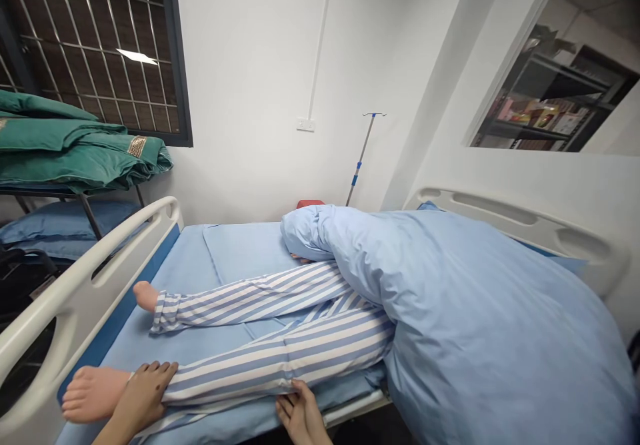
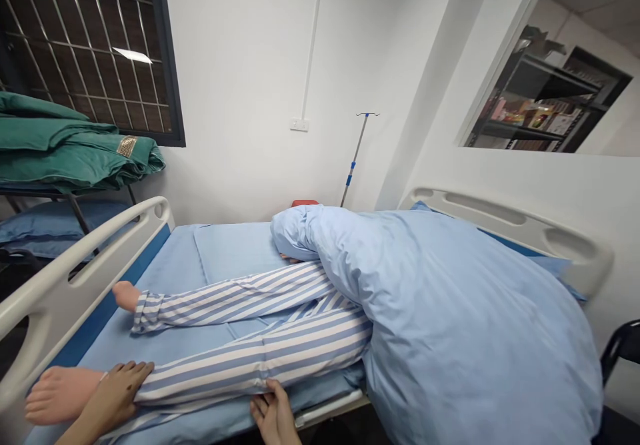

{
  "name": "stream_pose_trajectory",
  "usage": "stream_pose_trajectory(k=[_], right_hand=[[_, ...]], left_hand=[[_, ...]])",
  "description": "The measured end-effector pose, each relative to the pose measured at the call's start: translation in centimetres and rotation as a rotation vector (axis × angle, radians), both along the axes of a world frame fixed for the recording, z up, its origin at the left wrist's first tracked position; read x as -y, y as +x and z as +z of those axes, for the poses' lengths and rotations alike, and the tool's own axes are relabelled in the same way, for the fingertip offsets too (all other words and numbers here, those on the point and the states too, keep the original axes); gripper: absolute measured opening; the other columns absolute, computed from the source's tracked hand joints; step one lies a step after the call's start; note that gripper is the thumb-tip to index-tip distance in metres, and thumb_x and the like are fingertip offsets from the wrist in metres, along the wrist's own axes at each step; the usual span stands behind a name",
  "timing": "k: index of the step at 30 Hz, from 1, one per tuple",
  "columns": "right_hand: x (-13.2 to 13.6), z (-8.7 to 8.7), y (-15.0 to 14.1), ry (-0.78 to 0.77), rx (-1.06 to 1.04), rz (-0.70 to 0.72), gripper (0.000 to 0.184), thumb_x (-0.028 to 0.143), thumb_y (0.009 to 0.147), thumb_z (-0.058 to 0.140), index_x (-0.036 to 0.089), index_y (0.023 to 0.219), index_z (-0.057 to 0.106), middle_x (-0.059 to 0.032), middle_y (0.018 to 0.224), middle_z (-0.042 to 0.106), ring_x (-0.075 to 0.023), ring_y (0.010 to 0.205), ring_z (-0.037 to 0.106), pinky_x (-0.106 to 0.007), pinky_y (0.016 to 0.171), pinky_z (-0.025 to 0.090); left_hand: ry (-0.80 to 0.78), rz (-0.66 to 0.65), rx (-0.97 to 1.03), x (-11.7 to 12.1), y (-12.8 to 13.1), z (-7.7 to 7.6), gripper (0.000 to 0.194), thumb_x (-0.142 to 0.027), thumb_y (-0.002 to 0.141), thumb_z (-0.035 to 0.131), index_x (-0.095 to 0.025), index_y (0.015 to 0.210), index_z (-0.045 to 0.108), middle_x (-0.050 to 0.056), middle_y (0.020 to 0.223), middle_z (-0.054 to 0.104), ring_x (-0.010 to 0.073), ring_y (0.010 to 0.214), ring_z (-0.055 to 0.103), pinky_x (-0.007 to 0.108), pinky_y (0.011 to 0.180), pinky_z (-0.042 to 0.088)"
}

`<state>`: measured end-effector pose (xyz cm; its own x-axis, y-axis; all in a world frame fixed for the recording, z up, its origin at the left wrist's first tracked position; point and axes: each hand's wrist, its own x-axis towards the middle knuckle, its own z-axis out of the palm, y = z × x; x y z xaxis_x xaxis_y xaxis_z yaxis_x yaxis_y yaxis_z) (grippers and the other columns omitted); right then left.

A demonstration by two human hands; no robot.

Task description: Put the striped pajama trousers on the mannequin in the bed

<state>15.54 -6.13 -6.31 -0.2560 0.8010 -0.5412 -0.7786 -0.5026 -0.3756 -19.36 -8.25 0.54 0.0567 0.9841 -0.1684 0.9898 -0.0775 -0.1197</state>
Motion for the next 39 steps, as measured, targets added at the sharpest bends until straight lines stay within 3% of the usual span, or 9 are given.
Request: stream_pose_trajectory(k=[10,17,19,22,25,27,30,34,39], right_hand=[[0.5,2.0,0.4,0.086,0.109,-0.030,0.029,0.032,0.053,0.073,0.018,0.069,0.055,-0.0012,0.069,0.062,-0.0191,0.075,0.060,-0.032,0.070,0.046],[0.3,1.9,-0.3,0.087,0.145,-0.049,0.027,0.034,0.057,0.069,0.020,0.073,0.054,-0.0002,0.073,0.062,-0.0169,0.071,0.060,-0.030,0.068,0.046],[0.7,1.9,-0.4,0.093,0.294,0.037,0.028,0.038,0.059,0.067,0.019,0.076,0.055,-0.0023,0.077,0.064,-0.0172,0.071,0.060,-0.029,0.065,0.046],[1.7,3.0,-0.1,0.235,0.783,0.235,0.026,0.041,0.064,0.064,0.017,0.074,0.058,-0.0047,0.073,0.063,-0.0184,0.065,0.059,-0.028,0.057,0.043],[1.9,5.7,0.1,0.665,1.334,0.216,0.020,0.037,0.076,0.055,0.019,0.078,0.063,-0.0052,0.073,0.061,-0.0196,0.070,0.056,-0.032,0.066,0.043],[1.1,7.7,-0.3,0.954,1.599,0.137,0.023,0.033,0.083,0.047,0.022,0.094,0.064,-0.0075,0.090,0.062,-0.0222,0.087,0.055,-0.035,0.080,0.041],[-0.9,9.1,-1.4,1.169,1.865,0.147,0.029,0.027,0.085,0.044,0.026,0.110,0.059,-0.0073,0.115,0.057,-0.0252,0.111,0.046,-0.042,0.095,0.032],[-2.3,7.1,-3.2,1.240,1.998,0.261,0.040,0.034,0.085,0.046,0.027,0.125,0.049,-0.0054,0.129,0.049,-0.0256,0.122,0.039,-0.046,0.104,0.022],[-1.8,4.3,-4.8,1.269,2.024,0.247,0.054,0.040,0.086,0.043,0.023,0.137,0.034,-0.0045,0.142,0.033,-0.0256,0.131,0.026,-0.042,0.107,0.019]], left_hand=[[0.042,-0.023,0.090,-0.8,-1.1,-0.4,0.063,-0.011,0.057,0.040,-0.023,0.117,0.055,0.006,0.110,0.063,0.0232,0.099,0.055,0.036,0.087,0.039],[0.036,-0.035,0.114,-0.8,-1.0,-0.2,0.062,-0.012,0.056,0.040,-0.023,0.115,0.056,0.005,0.106,0.064,0.0230,0.097,0.057,0.035,0.085,0.040],[0.027,-0.032,0.119,-0.8,-1.0,-0.1,0.063,-0.012,0.056,0.040,-0.023,0.116,0.056,0.004,0.107,0.064,0.0225,0.098,0.057,0.035,0.086,0.040],[0.023,-0.021,0.131,-0.8,-1.2,-0.4,0.063,-0.012,0.056,0.041,-0.025,0.116,0.055,0.004,0.110,0.064,0.0216,0.099,0.056,0.034,0.088,0.040],[0.036,-0.025,0.130,-0.9,-1.4,-0.8,0.063,-0.012,0.056,0.041,-0.025,0.116,0.055,0.004,0.111,0.063,0.0216,0.100,0.056,0.034,0.087,0.040],[0.049,-0.040,0.122,-0.9,-1.5,-1.0,0.063,-0.012,0.056,0.040,-0.024,0.117,0.054,0.005,0.111,0.063,0.0223,0.099,0.057,0.034,0.086,0.040],[0.058,-0.060,0.116,-1.0,-1.5,-1.1,0.063,-0.012,0.057,0.040,-0.022,0.117,0.054,0.006,0.109,0.063,0.0231,0.097,0.057,0.035,0.085,0.041],[0.047,-0.061,0.105,-1.1,-1.3,-1.0,0.060,-0.013,0.056,0.041,-0.023,0.113,0.057,0.006,0.107,0.064,0.0246,0.096,0.057,0.037,0.084,0.041],[0.020,-0.056,0.095,-1.2,-1.1,-0.7,0.062,-0.014,0.055,0.042,-0.023,0.114,0.056,0.006,0.107,0.064,0.0249,0.097,0.057,0.037,0.085,0.040]])
